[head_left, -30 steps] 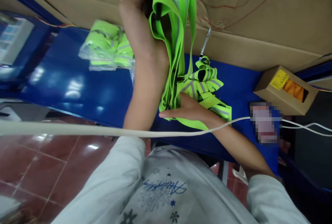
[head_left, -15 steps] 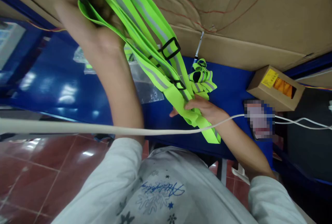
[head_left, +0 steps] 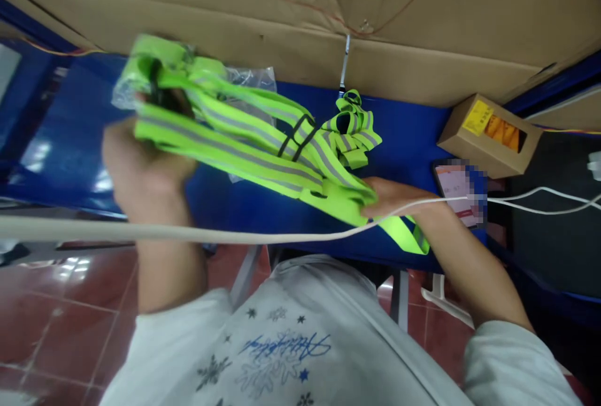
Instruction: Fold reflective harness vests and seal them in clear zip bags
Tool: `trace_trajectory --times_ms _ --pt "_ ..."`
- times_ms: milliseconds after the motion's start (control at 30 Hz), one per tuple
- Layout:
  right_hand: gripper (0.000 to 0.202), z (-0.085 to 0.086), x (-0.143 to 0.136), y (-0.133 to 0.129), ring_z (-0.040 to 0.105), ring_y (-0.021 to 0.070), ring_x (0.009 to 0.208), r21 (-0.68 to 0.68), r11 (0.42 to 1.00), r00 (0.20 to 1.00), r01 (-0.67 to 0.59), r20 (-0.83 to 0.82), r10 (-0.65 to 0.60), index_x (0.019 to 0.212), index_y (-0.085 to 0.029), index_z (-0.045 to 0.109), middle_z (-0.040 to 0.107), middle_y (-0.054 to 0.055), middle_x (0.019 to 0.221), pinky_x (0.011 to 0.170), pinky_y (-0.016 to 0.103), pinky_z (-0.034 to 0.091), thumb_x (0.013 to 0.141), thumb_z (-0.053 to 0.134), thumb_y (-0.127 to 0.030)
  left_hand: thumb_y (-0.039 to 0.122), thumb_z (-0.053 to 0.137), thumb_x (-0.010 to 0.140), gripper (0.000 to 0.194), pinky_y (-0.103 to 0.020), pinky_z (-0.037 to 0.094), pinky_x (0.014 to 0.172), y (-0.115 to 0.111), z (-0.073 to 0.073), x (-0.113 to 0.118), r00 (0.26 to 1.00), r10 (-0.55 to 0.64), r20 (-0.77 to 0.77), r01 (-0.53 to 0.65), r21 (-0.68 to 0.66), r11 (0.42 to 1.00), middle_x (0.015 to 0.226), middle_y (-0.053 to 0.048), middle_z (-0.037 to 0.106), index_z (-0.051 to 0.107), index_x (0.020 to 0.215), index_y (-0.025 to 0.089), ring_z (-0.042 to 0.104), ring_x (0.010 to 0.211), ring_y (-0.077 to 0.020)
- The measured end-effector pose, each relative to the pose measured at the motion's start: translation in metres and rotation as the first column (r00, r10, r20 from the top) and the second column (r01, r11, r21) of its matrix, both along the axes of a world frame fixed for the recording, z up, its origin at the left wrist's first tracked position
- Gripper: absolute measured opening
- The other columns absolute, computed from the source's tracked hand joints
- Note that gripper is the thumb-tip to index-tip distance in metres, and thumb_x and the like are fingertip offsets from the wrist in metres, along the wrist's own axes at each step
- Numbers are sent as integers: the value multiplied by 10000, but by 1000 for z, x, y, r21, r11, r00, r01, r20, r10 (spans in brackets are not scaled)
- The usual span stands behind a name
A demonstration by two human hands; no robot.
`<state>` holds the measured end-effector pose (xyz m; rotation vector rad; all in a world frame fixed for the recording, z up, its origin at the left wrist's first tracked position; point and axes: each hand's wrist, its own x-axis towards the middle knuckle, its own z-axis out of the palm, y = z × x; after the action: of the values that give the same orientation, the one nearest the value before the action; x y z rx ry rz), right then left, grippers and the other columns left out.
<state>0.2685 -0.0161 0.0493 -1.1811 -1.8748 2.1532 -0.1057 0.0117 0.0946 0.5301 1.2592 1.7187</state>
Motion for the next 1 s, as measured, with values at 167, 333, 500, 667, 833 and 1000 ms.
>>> trace_trajectory --times_ms 167,333,500,667,833,1000 --pt "250 20 -3 47 712 249 919 501 865 888 29 384 -253 892 -193 761 762 39 916 819 345 571 737 581 -115 91 640 835 153 -197 609 912 -91 -50 -9 992 -8 122 29 -165 986 902 54 780 676 923 210 678 931 -98" --pt "253 65 -14 88 699 272 1093 731 629 754 -264 563 -338 907 -140 767 781 126 1047 982 383 512 898 517 -102 101 795 681 307 -290 660 806 -150 -75 13 975 -188 115 212 -256 943 927 81 784 744 913 295 711 851 -138" --pt "153 68 -32 119 624 313 1244 755 614 706 -231 564 -428 778 -130 680 745 136 936 1172 547 372 929 652 -128 236 861 732 497 -452 638 981 -180 -98 60 890 -455 -30 424 -311 850 1169 -49 778 748 1213 288 744 1073 -257" --pt "117 34 -30 127 582 340 1305 746 560 689 -360 617 -380 1008 -115 702 742 136 1105 1214 624 276 912 638 -99 312 742 921 246 -406 594 1009 -191 -107 81 643 -547 -536 476 -279 834 1188 -102 737 770 1140 205 708 1129 -257" --pt "659 28 -9 79 399 325 1510 874 342 774 -345 471 -422 1578 -282 448 415 120 1659 1225 548 316 937 571 -186 243 609 993 255 -454 570 1059 -192 -101 77 312 -511 -801 454 -347 820 1237 -102 703 739 1211 227 671 1196 -277" --pt "811 19 3 -4 215 307 1634 907 226 735 -356 421 -532 1679 -256 277 219 132 1757 1274 552 257 912 504 -125 140 601 941 324 -429 600 1036 -191 -103 72 200 -493 -847 457 -365 811 1376 -127 601 726 1230 216 663 1219 -273"
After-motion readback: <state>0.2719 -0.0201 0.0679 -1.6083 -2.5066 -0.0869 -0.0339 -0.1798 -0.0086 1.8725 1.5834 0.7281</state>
